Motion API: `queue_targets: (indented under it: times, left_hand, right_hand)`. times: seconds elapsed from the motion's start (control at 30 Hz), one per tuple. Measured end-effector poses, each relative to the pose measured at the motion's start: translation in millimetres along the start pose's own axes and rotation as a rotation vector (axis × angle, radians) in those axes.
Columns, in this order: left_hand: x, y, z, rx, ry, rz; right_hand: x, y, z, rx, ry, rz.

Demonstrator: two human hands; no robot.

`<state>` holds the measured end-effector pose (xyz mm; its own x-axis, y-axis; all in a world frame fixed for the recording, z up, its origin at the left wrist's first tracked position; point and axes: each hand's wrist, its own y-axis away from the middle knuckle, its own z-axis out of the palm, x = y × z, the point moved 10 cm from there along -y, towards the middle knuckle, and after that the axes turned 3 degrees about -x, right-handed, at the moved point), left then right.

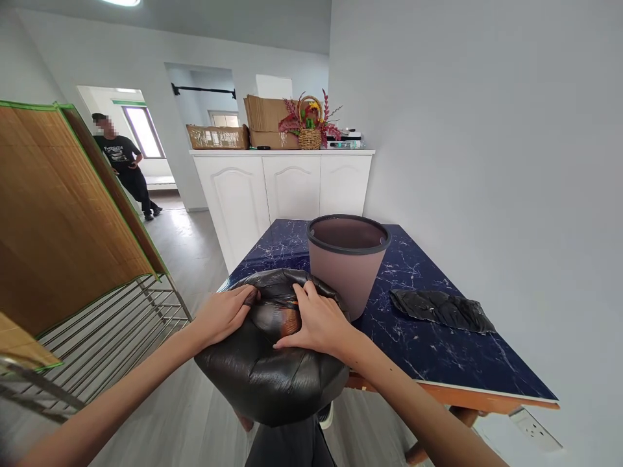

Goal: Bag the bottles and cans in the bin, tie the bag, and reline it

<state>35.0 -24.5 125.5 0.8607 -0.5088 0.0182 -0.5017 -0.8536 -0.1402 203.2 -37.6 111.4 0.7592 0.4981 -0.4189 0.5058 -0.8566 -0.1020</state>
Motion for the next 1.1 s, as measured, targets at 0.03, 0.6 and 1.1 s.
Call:
queue_targets:
  times: [0.03, 0.6, 1.1]
  left_hand:
    - [0, 0, 2, -0.002, -0.001, 0.001]
    - [0, 0, 24, -0.014, -0.025, -0.004]
    - [-3, -2, 41, 0.046, -0.028, -0.042]
  right_hand:
    - [1, 0, 2, -0.003, -0.005, 0.006]
    - [11, -7, 25, -0.038, -0.064, 0.034]
    - [10, -7, 24, -0.043, -0.052, 0.05]
